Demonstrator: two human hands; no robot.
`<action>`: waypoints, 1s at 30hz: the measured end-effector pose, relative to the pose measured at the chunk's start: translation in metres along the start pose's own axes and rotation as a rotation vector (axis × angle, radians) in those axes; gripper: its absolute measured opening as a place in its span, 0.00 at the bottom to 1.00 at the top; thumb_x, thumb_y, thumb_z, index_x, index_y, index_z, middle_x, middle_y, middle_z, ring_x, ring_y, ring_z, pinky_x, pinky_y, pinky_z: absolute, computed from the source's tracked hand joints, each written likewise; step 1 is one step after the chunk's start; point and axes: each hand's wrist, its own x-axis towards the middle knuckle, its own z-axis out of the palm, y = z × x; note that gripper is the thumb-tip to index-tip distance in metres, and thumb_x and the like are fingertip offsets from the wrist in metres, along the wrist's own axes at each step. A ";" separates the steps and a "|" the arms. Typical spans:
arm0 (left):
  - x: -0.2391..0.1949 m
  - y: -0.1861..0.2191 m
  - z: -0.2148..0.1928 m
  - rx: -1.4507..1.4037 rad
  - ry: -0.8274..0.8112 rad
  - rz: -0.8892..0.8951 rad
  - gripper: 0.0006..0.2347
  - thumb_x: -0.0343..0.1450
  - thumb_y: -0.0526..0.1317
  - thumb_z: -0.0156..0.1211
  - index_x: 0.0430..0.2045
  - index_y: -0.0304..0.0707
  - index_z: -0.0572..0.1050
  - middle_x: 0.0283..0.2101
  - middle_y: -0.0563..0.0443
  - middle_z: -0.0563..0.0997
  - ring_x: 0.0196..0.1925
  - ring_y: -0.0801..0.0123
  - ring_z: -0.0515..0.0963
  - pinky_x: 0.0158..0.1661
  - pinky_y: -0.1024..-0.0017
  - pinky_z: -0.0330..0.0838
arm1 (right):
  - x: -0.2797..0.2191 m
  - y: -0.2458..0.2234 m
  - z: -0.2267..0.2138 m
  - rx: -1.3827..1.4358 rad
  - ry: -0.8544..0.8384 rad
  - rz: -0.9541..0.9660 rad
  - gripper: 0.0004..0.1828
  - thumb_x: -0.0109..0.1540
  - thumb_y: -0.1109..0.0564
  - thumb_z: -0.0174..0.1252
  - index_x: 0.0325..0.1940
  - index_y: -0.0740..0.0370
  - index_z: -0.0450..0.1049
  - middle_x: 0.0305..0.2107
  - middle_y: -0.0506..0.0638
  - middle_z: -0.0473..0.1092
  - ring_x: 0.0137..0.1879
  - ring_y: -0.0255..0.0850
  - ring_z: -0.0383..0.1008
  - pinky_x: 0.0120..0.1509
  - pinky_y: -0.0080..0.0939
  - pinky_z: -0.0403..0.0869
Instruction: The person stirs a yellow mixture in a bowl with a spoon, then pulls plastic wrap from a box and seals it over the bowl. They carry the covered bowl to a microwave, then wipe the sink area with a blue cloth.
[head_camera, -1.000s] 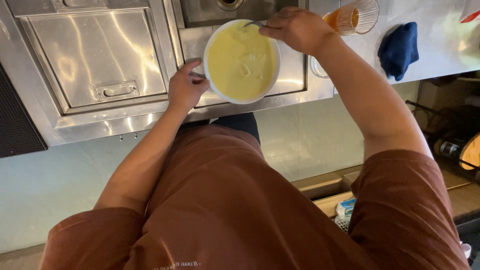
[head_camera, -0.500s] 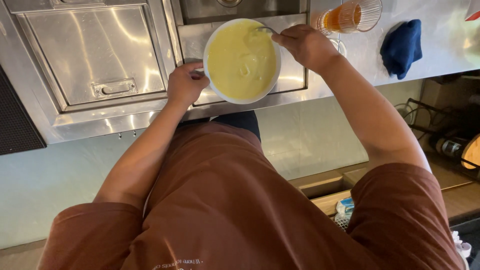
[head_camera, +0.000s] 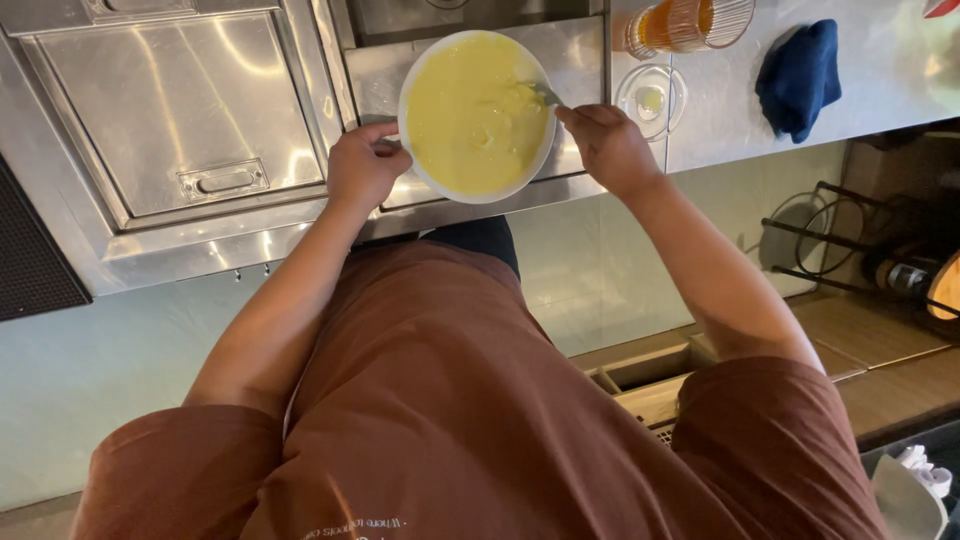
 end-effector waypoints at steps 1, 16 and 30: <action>0.001 -0.001 0.000 0.002 -0.002 0.001 0.18 0.63 0.37 0.68 0.49 0.45 0.82 0.37 0.49 0.86 0.28 0.71 0.84 0.25 0.72 0.77 | -0.005 -0.005 0.006 0.000 0.002 0.002 0.16 0.66 0.67 0.59 0.58 0.61 0.78 0.43 0.56 0.77 0.47 0.54 0.77 0.51 0.49 0.78; 0.015 -0.028 0.007 0.025 -0.004 0.124 0.20 0.63 0.38 0.70 0.50 0.43 0.81 0.37 0.46 0.87 0.38 0.70 0.87 0.40 0.72 0.79 | -0.039 -0.099 0.079 0.171 0.429 0.474 0.13 0.68 0.65 0.57 0.57 0.66 0.77 0.39 0.60 0.77 0.44 0.52 0.80 0.48 0.44 0.78; 0.009 -0.020 0.000 -0.065 -0.066 0.058 0.20 0.65 0.36 0.68 0.54 0.41 0.79 0.37 0.48 0.86 0.22 0.76 0.79 0.24 0.74 0.75 | -0.004 -0.153 0.089 0.156 0.527 0.399 0.15 0.69 0.65 0.57 0.60 0.64 0.75 0.44 0.59 0.76 0.49 0.52 0.77 0.53 0.47 0.76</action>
